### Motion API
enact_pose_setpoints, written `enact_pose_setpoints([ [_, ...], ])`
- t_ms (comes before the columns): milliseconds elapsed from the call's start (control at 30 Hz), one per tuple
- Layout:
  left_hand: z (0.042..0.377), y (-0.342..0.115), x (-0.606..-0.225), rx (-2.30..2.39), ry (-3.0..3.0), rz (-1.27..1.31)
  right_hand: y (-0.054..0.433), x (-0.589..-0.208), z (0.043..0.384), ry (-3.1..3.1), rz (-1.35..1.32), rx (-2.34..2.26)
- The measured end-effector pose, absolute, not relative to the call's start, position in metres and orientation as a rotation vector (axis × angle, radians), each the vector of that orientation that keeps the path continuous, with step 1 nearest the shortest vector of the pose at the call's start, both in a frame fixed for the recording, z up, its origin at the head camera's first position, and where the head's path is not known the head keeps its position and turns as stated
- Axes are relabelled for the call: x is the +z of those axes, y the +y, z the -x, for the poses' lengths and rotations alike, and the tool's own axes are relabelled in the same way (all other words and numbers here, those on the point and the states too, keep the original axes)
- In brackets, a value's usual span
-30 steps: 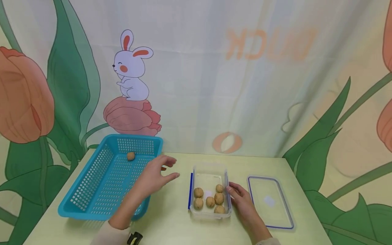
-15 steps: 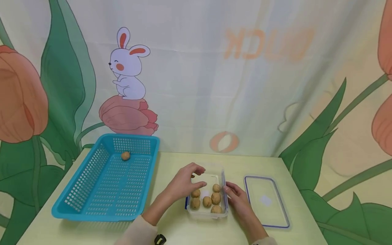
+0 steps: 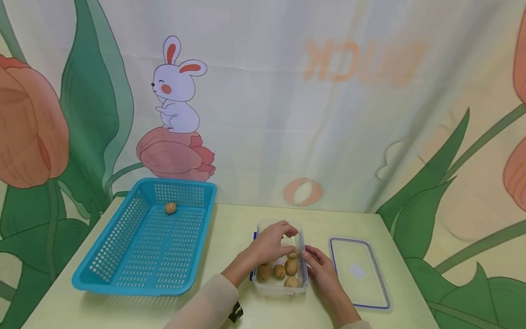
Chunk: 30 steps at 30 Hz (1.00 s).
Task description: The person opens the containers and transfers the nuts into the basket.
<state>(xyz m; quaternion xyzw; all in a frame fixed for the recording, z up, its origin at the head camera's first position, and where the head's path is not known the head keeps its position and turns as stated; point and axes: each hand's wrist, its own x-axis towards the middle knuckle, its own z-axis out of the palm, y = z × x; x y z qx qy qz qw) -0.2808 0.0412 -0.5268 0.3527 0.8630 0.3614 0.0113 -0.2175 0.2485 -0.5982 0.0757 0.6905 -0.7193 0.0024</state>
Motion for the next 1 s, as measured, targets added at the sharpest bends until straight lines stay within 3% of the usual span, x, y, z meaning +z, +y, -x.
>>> enact_pose_setpoints([
  [433,0.288,0.052,-0.55,0.945,2.687,-1.079,0.249,-0.596,0.219,2.106,-0.229,-2.299],
  [1000,0.285,0.055,-0.551,0.818,2.737,-1.068,0.249,-0.596,0.217,2.131,-0.239,-2.275],
])
